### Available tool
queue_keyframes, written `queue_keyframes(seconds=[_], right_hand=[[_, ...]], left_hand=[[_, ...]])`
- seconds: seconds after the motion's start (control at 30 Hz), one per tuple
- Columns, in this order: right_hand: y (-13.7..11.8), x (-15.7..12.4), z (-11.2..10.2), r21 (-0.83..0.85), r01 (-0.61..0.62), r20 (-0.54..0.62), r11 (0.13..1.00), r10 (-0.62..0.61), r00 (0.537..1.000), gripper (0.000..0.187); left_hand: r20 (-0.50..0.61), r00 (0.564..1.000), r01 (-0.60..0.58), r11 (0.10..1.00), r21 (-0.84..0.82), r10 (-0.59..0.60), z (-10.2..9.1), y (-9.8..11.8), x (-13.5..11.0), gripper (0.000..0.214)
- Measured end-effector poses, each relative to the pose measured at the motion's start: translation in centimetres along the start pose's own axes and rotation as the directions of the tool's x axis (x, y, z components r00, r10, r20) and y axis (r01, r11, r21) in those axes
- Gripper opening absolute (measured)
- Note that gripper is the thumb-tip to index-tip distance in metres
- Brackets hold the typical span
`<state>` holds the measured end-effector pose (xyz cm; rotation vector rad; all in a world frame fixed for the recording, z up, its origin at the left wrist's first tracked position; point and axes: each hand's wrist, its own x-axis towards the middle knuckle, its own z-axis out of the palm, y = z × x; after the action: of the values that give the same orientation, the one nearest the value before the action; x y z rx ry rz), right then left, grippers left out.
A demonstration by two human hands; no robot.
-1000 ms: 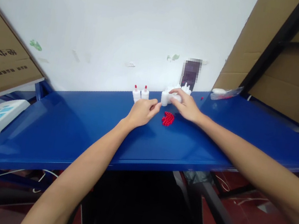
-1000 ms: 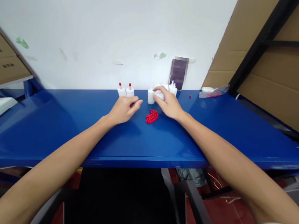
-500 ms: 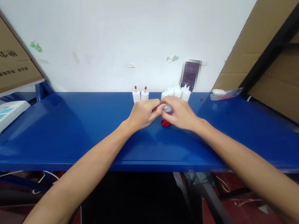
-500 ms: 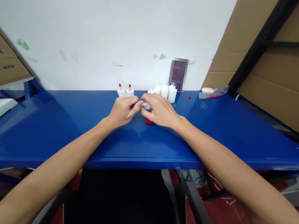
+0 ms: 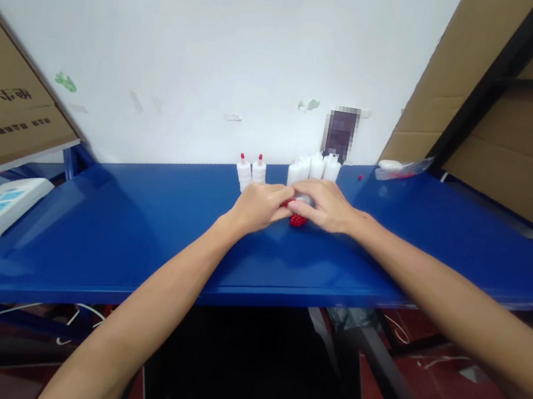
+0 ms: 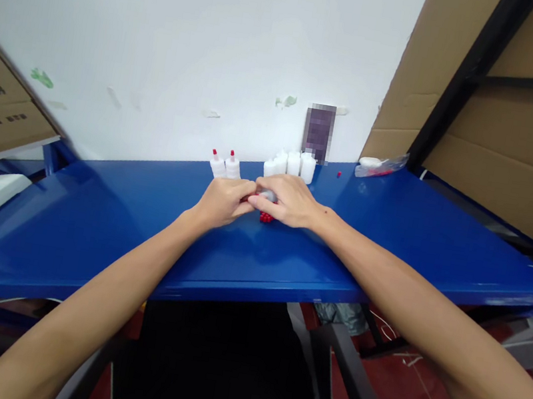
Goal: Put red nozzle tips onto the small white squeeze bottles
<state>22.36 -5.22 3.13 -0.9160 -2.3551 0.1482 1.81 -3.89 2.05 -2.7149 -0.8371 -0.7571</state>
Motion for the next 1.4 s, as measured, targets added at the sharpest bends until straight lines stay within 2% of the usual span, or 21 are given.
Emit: queue_keyframes(seconds=[0.13, 0.4, 0.63, 0.7, 0.77, 0.87, 0.93, 1.0, 1.03, 1.13, 1.2, 1.23, 1.27, 1.33, 1.4], right_hand=[[-0.2, 0.0, 0.0, -0.052, -0.085, 0.013, 0.995, 0.086, 0.996, 0.04], [0.1, 0.0, 0.0, 0.014, -0.008, -0.014, 1.0, 0.009, 1.0, 0.036], [-0.4, 0.2, -0.1, 0.004, -0.037, 0.009, 0.999, 0.037, 0.999, 0.025], [-0.4, 0.2, 0.0, 0.013, -0.044, 0.008, 0.999, 0.044, 0.999, 0.028], [-0.2, 0.3, 0.2, 0.033, -0.053, -0.021, 0.998, 0.054, 0.998, 0.036], [0.1, 0.4, 0.2, 0.062, -0.085, -0.09, 0.994, 0.091, 0.992, 0.047], [0.5, 0.4, 0.0, 0.047, -0.138, -0.128, 0.989, 0.143, 0.981, 0.047], [0.9, 0.4, -0.2, 0.021, -0.186, -0.156, 0.982, 0.187, 0.97, 0.043], [1.1, 0.4, -0.2, 0.008, -0.202, -0.17, 0.979, 0.2, 0.965, 0.042], [1.4, 0.5, -0.1, 0.006, -0.233, -0.225, 0.972, 0.229, 0.947, 0.045], [1.3, 0.7, 0.2, 0.036, -0.259, -0.276, 0.965, 0.259, 0.926, 0.045], [1.1, 0.7, 0.3, 0.059, -0.27, -0.302, 0.961, 0.275, 0.913, 0.044], [1.0, 0.8, 0.4, 0.085, -0.278, -0.328, 0.957, 0.29, 0.899, 0.043], [0.8, 0.8, 0.5, 0.134, -0.281, -0.379, 0.95, 0.311, 0.872, 0.041], [0.8, 0.8, 0.4, 0.173, -0.258, -0.424, 0.951, 0.308, 0.852, 0.039]], left_hand=[[-0.009, 0.998, -0.065, 0.998, 0.01, 0.065, 0.2, 0.0, 0.0, 0.034], [-0.169, 0.958, -0.221, 0.972, 0.084, 0.233, 1.0, 0.1, 0.0, 0.034], [-0.169, 0.967, -0.192, 0.981, -0.005, 0.189, 1.0, 0.2, -0.1, 0.027], [-0.166, 0.976, -0.162, 0.981, -0.111, 0.143, 1.1, 0.4, -0.1, 0.026], [-0.165, 0.986, -0.08, 0.955, -0.285, 0.033, 1.2, 0.6, 0.2, 0.029], [-0.141, 0.969, 0.092, 0.821, -0.564, -0.205, 1.3, 0.6, 1.0, 0.036], [-0.112, 0.938, 0.178, 0.733, -0.656, -0.328, 1.0, 0.0, 1.4, 0.041], [-0.124, 0.883, 0.266, 0.701, -0.661, -0.452, 0.2, -1.1, 1.3, 0.041], [-0.143, 0.863, 0.304, 0.723, -0.62, -0.485, -0.3, -1.8, 1.1, 0.041], [-0.184, 0.848, 0.381, 0.812, -0.442, -0.497, -1.9, -3.6, 0.1, 0.043], [-0.028, 0.894, 0.42, 0.859, -0.293, -0.447, -2.5, -4.6, -0.6, 0.041], [0.084, 0.896, 0.443, 0.868, -0.226, -0.435, -2.7, -5.0, -0.9, 0.04], [0.195, 0.88, 0.465, 0.869, -0.171, -0.433, -2.7, -5.4, -1.2, 0.04], [0.347, 0.822, 0.51, 0.855, -0.096, -0.452, -2.6, -5.8, -1.5, 0.041], [0.402, 0.788, 0.539, 0.838, -0.086, -0.466, -2.4, -6.0, -1.6, 0.042]])
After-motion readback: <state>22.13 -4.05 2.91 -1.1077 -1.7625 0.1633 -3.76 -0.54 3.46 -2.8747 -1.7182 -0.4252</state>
